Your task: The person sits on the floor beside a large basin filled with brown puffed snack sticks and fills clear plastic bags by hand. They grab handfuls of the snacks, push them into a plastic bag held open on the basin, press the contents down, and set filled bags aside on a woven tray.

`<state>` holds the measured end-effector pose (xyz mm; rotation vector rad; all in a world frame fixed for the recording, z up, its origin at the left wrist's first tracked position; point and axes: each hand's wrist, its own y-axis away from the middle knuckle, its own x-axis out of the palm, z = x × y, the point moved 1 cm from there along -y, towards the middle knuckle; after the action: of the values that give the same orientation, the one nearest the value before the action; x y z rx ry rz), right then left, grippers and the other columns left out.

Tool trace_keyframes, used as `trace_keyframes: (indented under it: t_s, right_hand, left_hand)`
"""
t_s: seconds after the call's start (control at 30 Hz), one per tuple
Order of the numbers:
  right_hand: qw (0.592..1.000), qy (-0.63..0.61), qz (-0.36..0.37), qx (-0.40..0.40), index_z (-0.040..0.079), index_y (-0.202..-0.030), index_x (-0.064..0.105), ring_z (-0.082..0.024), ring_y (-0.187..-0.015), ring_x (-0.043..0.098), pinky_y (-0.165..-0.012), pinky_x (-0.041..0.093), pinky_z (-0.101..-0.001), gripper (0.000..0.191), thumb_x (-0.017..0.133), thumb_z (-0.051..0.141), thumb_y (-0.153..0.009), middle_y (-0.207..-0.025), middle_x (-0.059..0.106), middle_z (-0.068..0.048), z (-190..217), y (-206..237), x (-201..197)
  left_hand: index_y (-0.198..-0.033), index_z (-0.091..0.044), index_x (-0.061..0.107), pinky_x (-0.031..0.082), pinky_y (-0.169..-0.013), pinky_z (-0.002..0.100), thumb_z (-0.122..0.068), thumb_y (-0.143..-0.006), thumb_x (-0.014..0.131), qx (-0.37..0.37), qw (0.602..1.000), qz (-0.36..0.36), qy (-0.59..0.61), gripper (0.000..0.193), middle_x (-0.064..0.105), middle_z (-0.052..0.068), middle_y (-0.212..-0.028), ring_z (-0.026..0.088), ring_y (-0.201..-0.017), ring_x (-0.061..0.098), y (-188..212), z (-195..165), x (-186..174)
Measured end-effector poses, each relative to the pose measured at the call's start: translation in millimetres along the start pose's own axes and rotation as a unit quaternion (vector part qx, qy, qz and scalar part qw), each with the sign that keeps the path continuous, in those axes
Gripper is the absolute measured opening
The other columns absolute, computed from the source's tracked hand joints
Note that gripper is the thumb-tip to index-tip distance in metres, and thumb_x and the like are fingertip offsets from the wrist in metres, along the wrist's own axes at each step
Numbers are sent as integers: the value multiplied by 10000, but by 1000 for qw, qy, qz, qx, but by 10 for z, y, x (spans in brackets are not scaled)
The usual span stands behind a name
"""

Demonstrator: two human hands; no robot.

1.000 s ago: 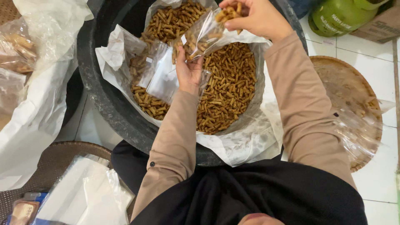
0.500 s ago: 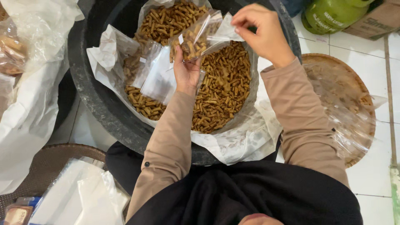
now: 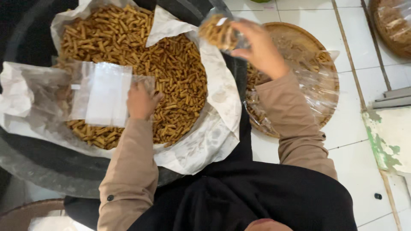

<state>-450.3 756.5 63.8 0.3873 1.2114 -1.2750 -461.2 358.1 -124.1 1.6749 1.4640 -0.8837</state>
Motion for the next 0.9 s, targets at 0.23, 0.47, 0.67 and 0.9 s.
trace_keyframes:
  t_s: [0.23, 0.47, 0.67, 0.9]
  right_hand:
    - [951, 170, -164, 198, 15, -1420, 629, -427, -1300, 519, -1112, 426, -501, 663, 912, 18, -821, -1392, 633, -213, -2408, 1158, -1056]
    - [873, 113, -199, 432, -80, -1239, 633, -355, -1079, 673, -931, 530, -450, 608, 924, 227, -803, -1176, 701, -239, -3901, 1624, -1018]
    - [845, 80, -157, 505, -105, -1198, 630, -361, -1093, 665, -947, 516, -439, 440, 756, 242, -958, -1149, 684, -281, -4173, 1487, -668]
    - [910, 110, -289, 278, -9, -1258, 641, -277, -1076, 636, -880, 563, -365, 301, 681, -11, -960, -1257, 583, -171, -3758, 1044, -330]
  left_hand:
    - [-1539, -158, 370, 456, -938, 669, -426, -709, 913, -89, 951, -5, -297, 1027, 388, 136, -1527, 382, -1363, 402, 27, 342, 561]
    - [-1621, -166, 315, 527, -942, 661, -467, -720, 905, -128, 941, 92, -298, 1118, 381, 154, -1569, 410, -1390, 445, 37, -47, 700]
    - [-1614, -111, 93, 414, -1029, 708, -764, -682, 799, -170, 920, 162, -313, 1340, 83, 244, -1647, 468, -1506, 187, 15, -382, 740]
    - [-1197, 16, 643, 633, -750, 480, -93, -1099, 562, -33, 956, -20, -291, 167, 700, 215, -1167, 361, -1024, 734, -172, -72, 909]
